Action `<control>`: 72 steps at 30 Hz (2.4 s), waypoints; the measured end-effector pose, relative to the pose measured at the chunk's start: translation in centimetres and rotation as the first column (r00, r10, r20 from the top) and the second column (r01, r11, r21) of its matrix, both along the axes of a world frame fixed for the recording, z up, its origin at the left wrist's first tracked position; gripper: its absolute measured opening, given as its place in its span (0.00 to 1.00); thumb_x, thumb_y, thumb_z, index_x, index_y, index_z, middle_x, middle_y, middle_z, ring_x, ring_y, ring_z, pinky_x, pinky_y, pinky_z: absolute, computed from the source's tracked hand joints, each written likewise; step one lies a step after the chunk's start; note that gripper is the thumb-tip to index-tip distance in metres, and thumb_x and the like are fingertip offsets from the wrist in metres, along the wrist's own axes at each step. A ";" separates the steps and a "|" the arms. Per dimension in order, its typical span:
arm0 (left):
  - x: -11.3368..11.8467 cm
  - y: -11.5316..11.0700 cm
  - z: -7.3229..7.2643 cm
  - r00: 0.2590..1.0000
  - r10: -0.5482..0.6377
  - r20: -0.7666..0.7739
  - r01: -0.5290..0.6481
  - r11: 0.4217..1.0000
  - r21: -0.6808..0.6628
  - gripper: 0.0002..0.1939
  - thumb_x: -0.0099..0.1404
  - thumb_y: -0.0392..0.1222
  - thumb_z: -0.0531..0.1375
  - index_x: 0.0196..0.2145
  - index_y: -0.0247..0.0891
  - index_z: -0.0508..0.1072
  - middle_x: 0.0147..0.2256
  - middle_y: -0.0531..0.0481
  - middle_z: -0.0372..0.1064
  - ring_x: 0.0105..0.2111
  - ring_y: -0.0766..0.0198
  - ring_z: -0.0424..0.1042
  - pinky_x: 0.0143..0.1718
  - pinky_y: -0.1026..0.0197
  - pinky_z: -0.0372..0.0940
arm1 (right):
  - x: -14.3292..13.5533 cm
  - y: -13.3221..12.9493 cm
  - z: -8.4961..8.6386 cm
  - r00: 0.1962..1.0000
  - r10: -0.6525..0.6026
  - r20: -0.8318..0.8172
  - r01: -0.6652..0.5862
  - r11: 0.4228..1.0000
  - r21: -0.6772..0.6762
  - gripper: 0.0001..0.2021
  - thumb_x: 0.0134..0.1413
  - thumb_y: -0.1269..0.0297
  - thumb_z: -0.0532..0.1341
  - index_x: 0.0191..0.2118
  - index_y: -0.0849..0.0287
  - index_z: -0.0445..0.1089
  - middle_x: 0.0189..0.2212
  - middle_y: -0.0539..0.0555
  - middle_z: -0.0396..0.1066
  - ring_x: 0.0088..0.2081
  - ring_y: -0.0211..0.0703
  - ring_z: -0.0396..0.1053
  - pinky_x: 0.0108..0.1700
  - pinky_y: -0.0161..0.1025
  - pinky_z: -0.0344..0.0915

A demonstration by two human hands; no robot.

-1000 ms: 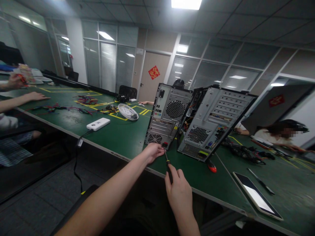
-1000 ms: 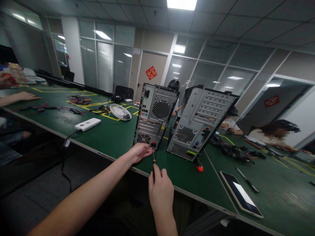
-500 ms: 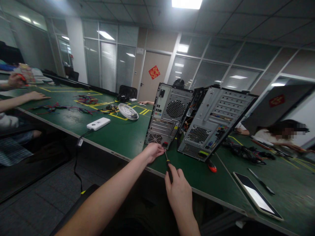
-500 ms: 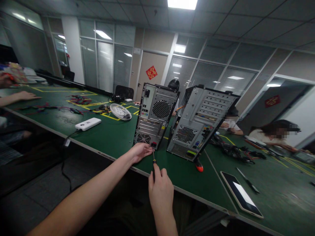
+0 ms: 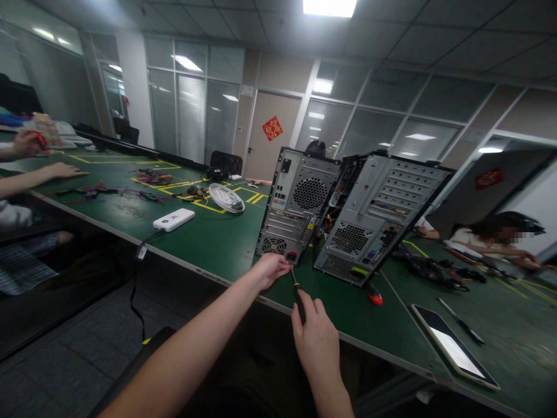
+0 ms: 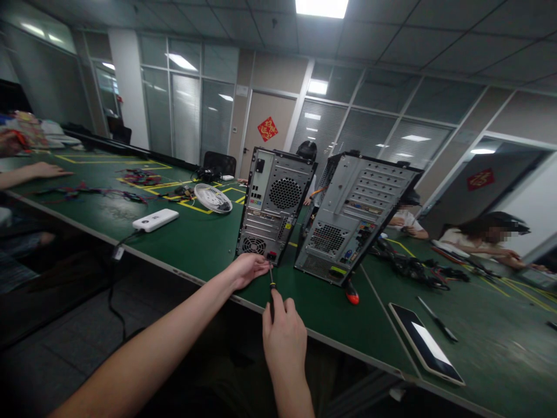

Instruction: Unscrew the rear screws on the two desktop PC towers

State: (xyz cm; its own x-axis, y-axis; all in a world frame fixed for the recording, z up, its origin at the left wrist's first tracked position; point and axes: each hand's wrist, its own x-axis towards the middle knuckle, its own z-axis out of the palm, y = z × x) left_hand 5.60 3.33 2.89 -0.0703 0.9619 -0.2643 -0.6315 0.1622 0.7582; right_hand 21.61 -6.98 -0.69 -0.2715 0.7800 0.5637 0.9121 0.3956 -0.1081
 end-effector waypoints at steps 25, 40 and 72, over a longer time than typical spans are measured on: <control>-0.1 0.0 0.3 1.000 0.009 0.008 -0.009 1.000 -0.029 0.08 0.61 0.22 0.60 0.27 0.30 0.70 0.25 0.43 0.73 0.27 0.65 0.76 0.39 0.63 0.73 | 0.1 0.0 -0.1 1.000 -0.008 0.000 0.008 1.000 -0.009 0.16 0.72 0.63 0.53 0.60 0.56 0.69 0.42 0.55 0.72 0.36 0.45 0.75 0.35 0.38 0.64; -0.1 -0.1 0.2 1.000 -0.003 -0.021 0.003 1.000 -0.020 0.09 0.61 0.23 0.59 0.26 0.31 0.71 0.25 0.44 0.73 0.26 0.67 0.75 0.39 0.64 0.73 | -0.1 -0.1 0.1 1.000 -0.016 0.011 0.016 0.999 -0.029 0.16 0.72 0.64 0.53 0.60 0.57 0.69 0.42 0.56 0.72 0.37 0.45 0.75 0.36 0.38 0.64; -0.1 -0.4 -0.3 0.996 -0.029 -0.081 0.032 0.998 0.046 0.13 0.57 0.22 0.65 0.34 0.34 0.67 0.29 0.46 0.73 0.30 0.61 0.79 0.37 0.61 0.73 | -2.0 -0.5 1.1 0.990 -0.120 -0.071 0.108 0.982 -0.156 0.14 0.73 0.61 0.50 0.56 0.58 0.67 0.38 0.58 0.81 0.34 0.48 0.80 0.30 0.37 0.59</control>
